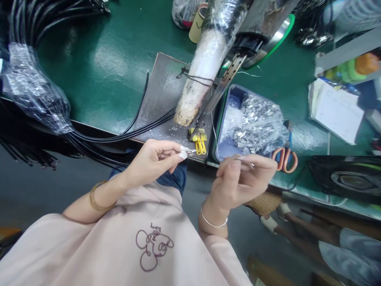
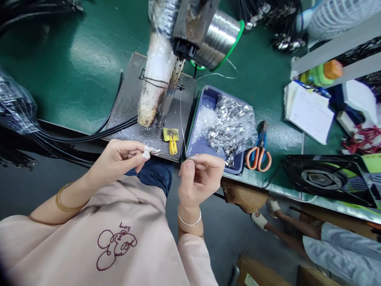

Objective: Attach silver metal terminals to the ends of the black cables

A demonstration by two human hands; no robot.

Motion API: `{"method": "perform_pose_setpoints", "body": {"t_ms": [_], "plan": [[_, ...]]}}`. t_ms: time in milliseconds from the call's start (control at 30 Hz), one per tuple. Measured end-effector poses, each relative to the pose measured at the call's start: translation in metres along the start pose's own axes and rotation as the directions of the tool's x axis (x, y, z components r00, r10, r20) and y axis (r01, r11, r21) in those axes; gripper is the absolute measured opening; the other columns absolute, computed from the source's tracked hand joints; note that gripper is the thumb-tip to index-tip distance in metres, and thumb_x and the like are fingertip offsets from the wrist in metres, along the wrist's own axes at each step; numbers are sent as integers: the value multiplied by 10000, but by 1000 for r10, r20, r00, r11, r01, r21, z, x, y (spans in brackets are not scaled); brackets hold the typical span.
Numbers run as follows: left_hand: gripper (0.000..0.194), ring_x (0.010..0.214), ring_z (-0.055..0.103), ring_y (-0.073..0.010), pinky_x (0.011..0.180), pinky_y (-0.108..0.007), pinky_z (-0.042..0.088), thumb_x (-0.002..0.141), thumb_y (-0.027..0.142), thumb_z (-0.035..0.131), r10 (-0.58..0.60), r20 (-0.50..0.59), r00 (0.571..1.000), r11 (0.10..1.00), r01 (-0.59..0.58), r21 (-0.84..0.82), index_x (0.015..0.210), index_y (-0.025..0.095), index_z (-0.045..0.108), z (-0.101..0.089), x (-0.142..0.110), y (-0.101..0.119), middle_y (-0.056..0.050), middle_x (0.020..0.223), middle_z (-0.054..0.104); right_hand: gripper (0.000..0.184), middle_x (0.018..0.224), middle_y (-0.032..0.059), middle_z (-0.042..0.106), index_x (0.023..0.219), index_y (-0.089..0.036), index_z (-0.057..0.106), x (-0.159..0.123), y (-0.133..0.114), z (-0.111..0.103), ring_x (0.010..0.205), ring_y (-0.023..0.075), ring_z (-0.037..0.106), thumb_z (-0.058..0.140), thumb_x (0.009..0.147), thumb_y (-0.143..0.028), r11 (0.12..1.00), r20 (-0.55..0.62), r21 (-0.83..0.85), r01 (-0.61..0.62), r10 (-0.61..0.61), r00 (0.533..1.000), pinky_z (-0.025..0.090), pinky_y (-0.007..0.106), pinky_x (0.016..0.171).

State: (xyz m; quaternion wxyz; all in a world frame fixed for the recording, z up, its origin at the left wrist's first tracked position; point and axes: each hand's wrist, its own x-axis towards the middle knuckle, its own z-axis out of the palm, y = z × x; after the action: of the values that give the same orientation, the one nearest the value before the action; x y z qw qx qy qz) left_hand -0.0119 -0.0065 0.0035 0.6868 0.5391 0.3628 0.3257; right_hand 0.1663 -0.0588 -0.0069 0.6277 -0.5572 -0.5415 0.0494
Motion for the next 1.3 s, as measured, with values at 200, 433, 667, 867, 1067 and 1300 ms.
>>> {"method": "perform_pose_setpoints", "body": {"t_ms": [200, 433, 667, 867, 1067, 1300], "plan": [[167, 510, 403, -60, 489, -186, 343, 806, 262, 715, 40, -92, 995, 999, -43, -27, 749, 111, 759, 1, 8, 0, 31, 559, 545, 165, 884, -11, 777, 938, -236, 653, -1, 3, 6, 795, 145, 757, 741, 895, -103, 942, 257, -163, 293, -246, 934, 612, 267, 716], [115, 526, 445, -66, 491, -175, 362, 729, 202, 684, 104, -220, 970, 994, -93, 61, 662, 122, 732, 4, 20, 3, 11, 581, 606, 198, 996, 21, 815, 947, -239, 633, -3, 6, 17, 893, 162, 792, 722, 897, -68, 944, 296, -165, 286, -229, 927, 653, 292, 789], [125, 501, 428, -61, 472, -179, 335, 726, 224, 685, 95, -253, 963, 994, -78, 75, 676, 126, 743, 3, 27, 3, 10, 569, 601, 180, 978, 10, 798, 928, -241, 636, 2, 10, 21, 902, 170, 787, 712, 904, -80, 969, 272, -122, 214, -174, 946, 654, 319, 801], [93, 485, 399, -53, 444, -170, 297, 715, 196, 695, 113, -276, 955, 992, -92, 86, 684, 132, 754, 3, 28, 5, 19, 556, 591, 172, 974, 3, 798, 923, -246, 647, 6, 7, 23, 895, 172, 785, 711, 909, -87, 965, 270, -130, 228, -187, 945, 655, 329, 800], [53, 535, 474, -62, 505, -166, 400, 697, 159, 704, 62, -213, 975, 998, -62, 7, 676, 133, 745, 1, 27, 6, 17, 603, 627, 210, 979, 20, 804, 900, -239, 621, 4, 5, 20, 874, 158, 786, 715, 876, -52, 972, 281, -107, 211, -174, 944, 664, 288, 773], [59, 497, 331, -46, 457, -177, 269, 729, 135, 662, 75, -133, 988, 997, -71, 32, 674, 132, 684, 2, 23, 6, 72, 539, 456, 209, 958, 13, 805, 901, -242, 620, -1, 7, 15, 855, 157, 789, 718, 873, -61, 979, 297, -96, 180, -144, 944, 656, 277, 741]]}}
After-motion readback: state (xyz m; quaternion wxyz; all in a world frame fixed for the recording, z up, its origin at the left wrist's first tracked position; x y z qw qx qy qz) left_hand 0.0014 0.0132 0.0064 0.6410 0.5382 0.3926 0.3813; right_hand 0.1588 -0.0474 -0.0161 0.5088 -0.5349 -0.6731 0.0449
